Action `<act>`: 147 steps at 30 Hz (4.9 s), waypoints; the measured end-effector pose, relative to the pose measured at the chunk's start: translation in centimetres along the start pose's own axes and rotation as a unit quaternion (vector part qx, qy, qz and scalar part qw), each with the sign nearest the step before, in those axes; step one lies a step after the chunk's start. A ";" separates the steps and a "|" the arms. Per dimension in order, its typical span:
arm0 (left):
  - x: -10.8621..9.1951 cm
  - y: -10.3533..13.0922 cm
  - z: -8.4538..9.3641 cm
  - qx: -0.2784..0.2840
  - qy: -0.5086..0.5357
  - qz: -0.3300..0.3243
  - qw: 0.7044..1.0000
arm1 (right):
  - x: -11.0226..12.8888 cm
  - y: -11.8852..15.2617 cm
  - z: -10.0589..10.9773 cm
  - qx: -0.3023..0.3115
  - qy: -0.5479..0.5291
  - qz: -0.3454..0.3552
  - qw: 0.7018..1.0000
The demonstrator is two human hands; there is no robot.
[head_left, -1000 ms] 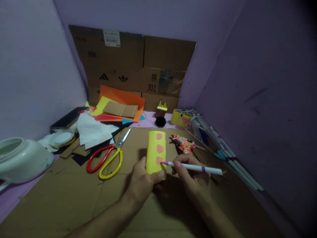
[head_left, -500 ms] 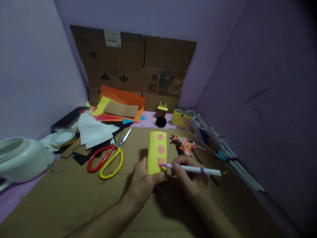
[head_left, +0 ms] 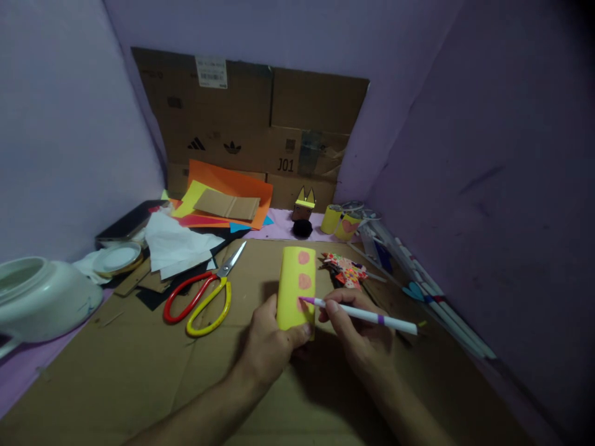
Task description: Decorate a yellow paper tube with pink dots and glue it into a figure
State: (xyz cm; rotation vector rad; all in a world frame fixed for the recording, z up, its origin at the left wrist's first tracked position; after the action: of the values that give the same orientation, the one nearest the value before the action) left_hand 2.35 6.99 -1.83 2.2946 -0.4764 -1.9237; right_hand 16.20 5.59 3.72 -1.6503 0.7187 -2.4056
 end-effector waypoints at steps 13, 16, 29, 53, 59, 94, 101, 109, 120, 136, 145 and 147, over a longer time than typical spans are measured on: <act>0.2 -0.2 0.1 -0.006 0.009 0.001 1.000 | 0.3 0.2 0.3 -0.007 0.019 0.015 1.000; 0.2 -0.2 0.1 -0.013 0.012 0.006 1.000 | 0.2 0.1 0.2 -0.003 0.010 0.006 1.000; 0.5 0.0 0.0 -0.006 0.037 0.027 0.999 | -0.2 0.0 0.3 -0.014 -0.011 0.001 1.000; 0.2 -0.3 0.0 0.008 -0.022 -0.020 1.000 | 0.1 0.3 0.1 -0.002 -0.012 0.011 1.000; 0.3 -0.2 0.0 0.009 -0.022 -0.018 1.000 | 0.1 0.2 0.3 -0.024 -0.010 0.009 1.000; 0.3 -0.2 0.6 -0.029 0.055 0.017 0.998 | -0.7 0.1 0.3 -0.016 0.027 -0.024 0.999; 0.4 -0.5 0.6 -0.019 0.054 0.016 0.998 | -0.7 0.4 0.2 -0.025 0.029 -0.019 0.999; 0.1 -0.2 0.5 -0.022 0.039 0.020 0.999 | -0.4 0.4 0.0 -0.010 0.029 -0.017 0.999; 0.4 -0.2 0.4 -0.016 0.022 0.016 0.999 | -0.2 0.7 -0.4 -0.012 0.010 -0.041 0.999; -0.4 -0.2 0.0 -0.011 0.016 -0.008 1.000 | -0.4 0.5 -0.6 0.001 0.012 -0.066 0.998; -0.1 -0.2 0.1 -0.004 -0.018 -0.013 1.000 | -0.7 0.2 -0.5 0.007 0.014 -0.061 0.998; 0.0 -0.3 0.1 -0.005 -0.028 -0.015 0.999 | -0.4 0.1 -0.4 0.004 0.020 -0.046 0.999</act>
State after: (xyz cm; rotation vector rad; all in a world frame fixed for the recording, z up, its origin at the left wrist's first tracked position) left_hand 2.25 7.27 -1.89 2.2602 -0.4391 -2.0051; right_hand 16.00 5.82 3.20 -1.6716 0.6525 -2.5087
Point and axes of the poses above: each hand's wrist, its own y-axis away from the middle knuckle, its own z-axis out of the back of the hand, x = y × z, the point moved 8 cm from there along -y, towards the middle knuckle, and after that the axes turned 1 degree about y, right-handed, at the moved point
